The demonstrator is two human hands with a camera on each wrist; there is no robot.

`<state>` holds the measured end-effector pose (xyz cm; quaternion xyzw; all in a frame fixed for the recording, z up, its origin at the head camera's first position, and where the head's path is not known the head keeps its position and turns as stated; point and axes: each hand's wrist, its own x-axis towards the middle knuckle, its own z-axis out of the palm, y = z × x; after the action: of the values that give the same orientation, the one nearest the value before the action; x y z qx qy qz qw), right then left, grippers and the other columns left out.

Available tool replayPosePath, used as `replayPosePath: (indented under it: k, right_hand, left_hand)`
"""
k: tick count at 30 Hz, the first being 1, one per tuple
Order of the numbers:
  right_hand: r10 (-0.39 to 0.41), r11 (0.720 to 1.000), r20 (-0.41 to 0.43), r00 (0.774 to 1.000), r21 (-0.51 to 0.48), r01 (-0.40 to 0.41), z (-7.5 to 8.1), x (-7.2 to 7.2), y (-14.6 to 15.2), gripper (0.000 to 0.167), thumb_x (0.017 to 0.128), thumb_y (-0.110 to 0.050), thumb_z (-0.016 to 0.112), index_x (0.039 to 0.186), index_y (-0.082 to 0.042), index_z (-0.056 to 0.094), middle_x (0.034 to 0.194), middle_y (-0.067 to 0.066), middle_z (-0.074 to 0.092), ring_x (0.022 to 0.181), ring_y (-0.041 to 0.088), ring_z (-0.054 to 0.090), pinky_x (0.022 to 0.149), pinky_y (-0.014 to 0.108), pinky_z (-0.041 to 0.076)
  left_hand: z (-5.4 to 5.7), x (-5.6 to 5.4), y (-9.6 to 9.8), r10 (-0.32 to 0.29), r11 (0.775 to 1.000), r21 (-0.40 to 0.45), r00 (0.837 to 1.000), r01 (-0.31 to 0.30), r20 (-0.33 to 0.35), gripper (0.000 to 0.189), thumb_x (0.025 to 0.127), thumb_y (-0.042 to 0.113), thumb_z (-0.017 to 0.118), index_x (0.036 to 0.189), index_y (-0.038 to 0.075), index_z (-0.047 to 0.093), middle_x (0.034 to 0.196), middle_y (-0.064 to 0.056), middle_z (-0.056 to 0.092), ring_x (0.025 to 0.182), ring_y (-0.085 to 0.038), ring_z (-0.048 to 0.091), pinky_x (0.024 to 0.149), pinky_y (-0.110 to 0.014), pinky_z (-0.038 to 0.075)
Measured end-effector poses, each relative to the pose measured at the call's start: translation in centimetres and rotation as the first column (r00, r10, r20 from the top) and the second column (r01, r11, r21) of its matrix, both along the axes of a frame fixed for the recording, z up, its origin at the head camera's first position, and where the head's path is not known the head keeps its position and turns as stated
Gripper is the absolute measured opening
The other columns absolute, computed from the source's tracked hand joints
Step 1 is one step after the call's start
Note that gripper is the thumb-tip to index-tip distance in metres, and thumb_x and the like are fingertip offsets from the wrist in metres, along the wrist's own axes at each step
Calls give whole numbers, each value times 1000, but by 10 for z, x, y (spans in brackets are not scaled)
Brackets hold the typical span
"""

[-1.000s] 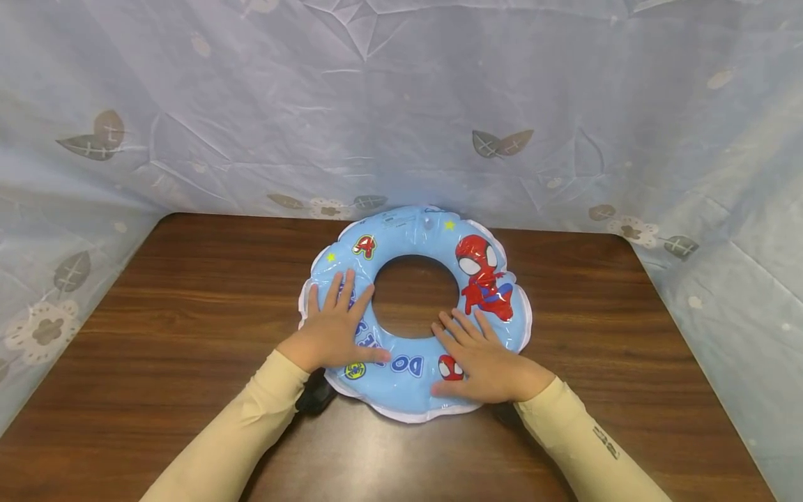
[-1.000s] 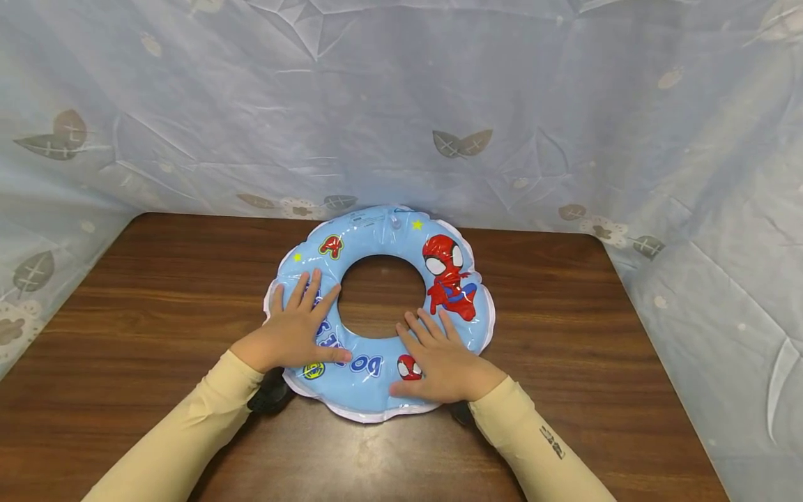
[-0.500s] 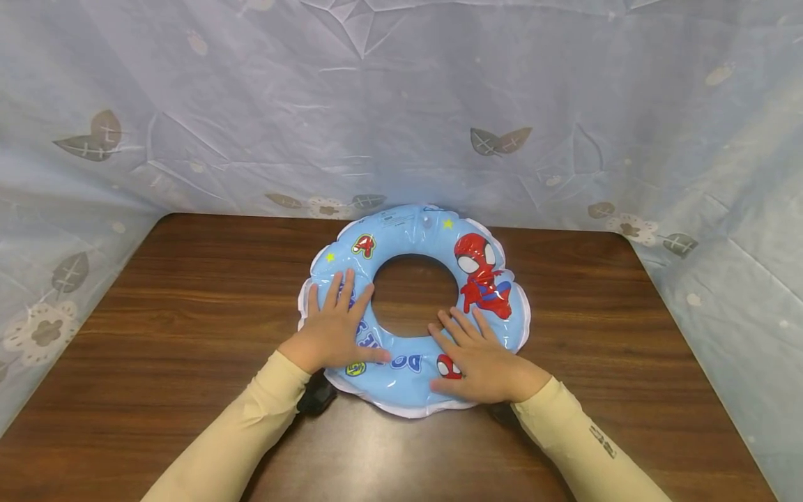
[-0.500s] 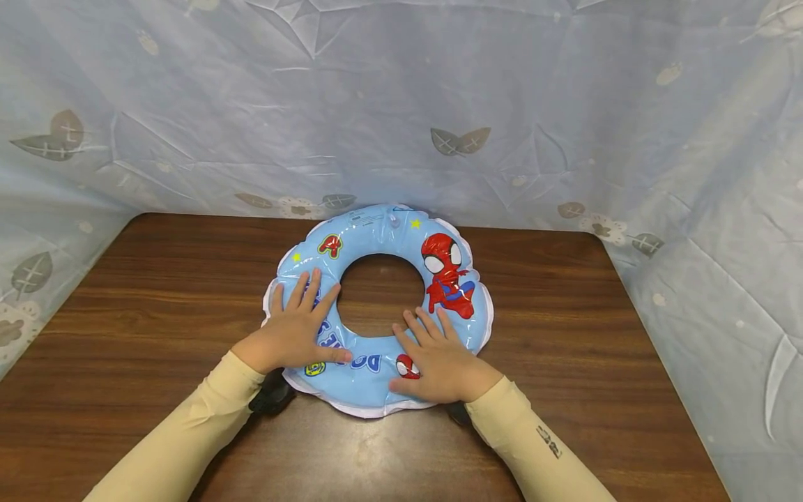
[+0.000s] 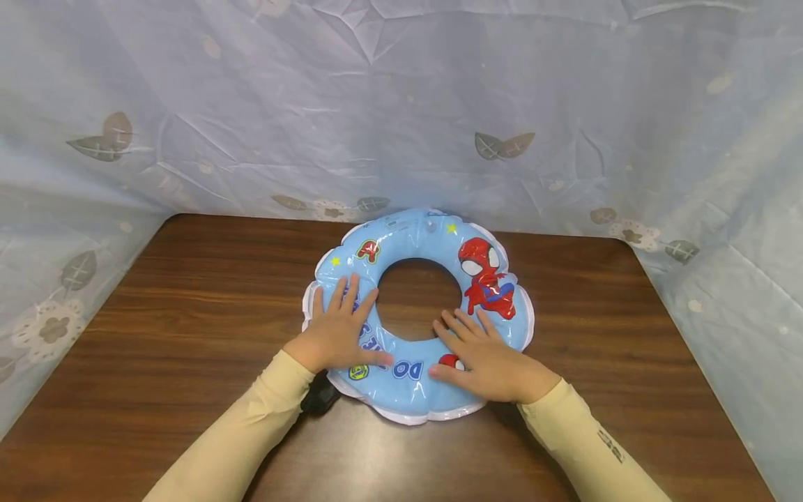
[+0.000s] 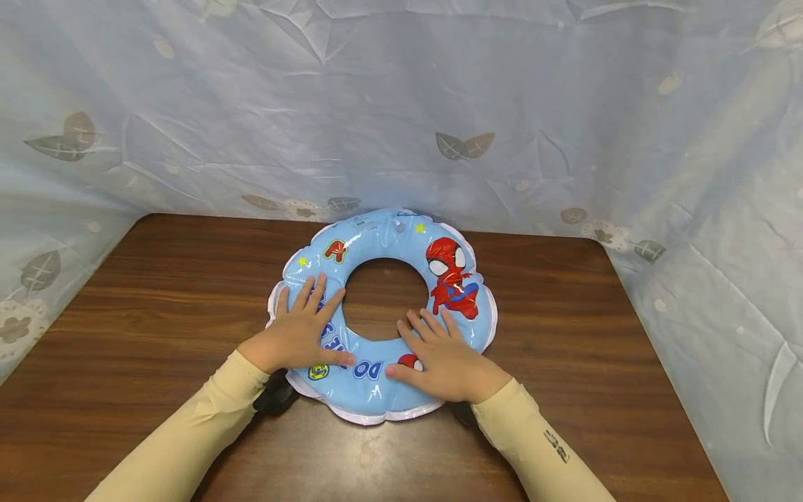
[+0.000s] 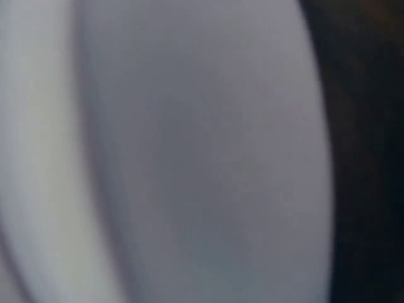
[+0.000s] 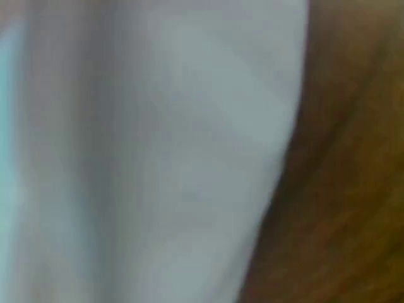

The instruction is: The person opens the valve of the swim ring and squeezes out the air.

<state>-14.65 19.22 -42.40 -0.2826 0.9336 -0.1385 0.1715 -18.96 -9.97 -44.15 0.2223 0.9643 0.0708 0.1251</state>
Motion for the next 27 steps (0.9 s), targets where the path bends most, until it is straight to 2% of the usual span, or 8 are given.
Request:
replayPosePath:
  k: [2,5,7,9,12,16,20,27]
  right_hand:
    - [0,1000,-72,997,-16,-1,3,4,-2,88,98,-66,51,164,-12,29,173,12,18,159,38,7,124,62,-4]
    - [51,998,-187,981,-26,-57,7,11,-8,81,99,-55,58,163,-12,32,171,13,21,159,40,11,124,64,0]
    - [102,994,-209,973,-25,-109,9,15,-13,78,101,-52,59,163,-13,33,171,13,22,159,39,12,124,64,1]
    - [151,988,-190,970,-15,-156,9,19,-18,76,102,-52,55,163,-13,31,171,13,22,159,38,12,124,63,1]
    - [179,983,-134,975,-7,-181,7,21,-22,76,104,-54,50,164,-12,30,172,12,21,159,36,13,125,61,2]
    - [170,985,-87,982,-6,-171,2,21,-22,74,105,-54,49,163,-11,32,171,12,24,158,37,18,125,61,5]
    - [170,985,-28,985,-7,-171,-1,20,-21,74,106,-56,45,163,-11,30,171,12,22,158,37,17,125,61,3]
    - [166,986,20,986,-13,-166,-2,20,-20,75,107,-55,43,164,-9,26,173,12,16,159,38,11,125,61,-2]
  left_hand:
    - [-2,-1,0,3,1000,-7,1000,-3,9,126,77,87,61,167,12,14,170,-25,-8,156,-47,-9,116,-76,-5]
    - [-3,-1,0,5,1000,-8,1000,-4,17,125,78,86,62,167,12,15,170,-26,-7,156,-48,-8,116,-76,-6]
    - [-2,0,0,8,1000,-10,1000,-7,26,124,78,86,61,167,13,14,170,-25,-7,156,-47,-9,117,-75,-6]
    - [0,0,0,5,1000,-8,1000,-5,27,124,79,85,62,167,12,14,170,-26,-7,156,-47,-8,116,-75,-6]
    - [0,0,0,5,1000,-9,1000,-5,26,123,79,85,62,167,13,14,170,-25,-7,156,-47,-8,116,-75,-7]
    - [-4,-1,-1,1,1000,-4,1000,-1,24,124,79,86,61,167,12,13,170,-25,-8,156,-47,-9,116,-75,-7]
    - [-6,-2,-1,2,1000,-5,1000,-2,25,125,79,87,59,167,13,12,170,-25,-11,156,-47,-12,116,-75,-8]
    - [3,0,1,7,1000,-13,1000,-7,23,124,80,84,62,167,11,14,170,-26,-8,156,-47,-9,116,-76,-6]
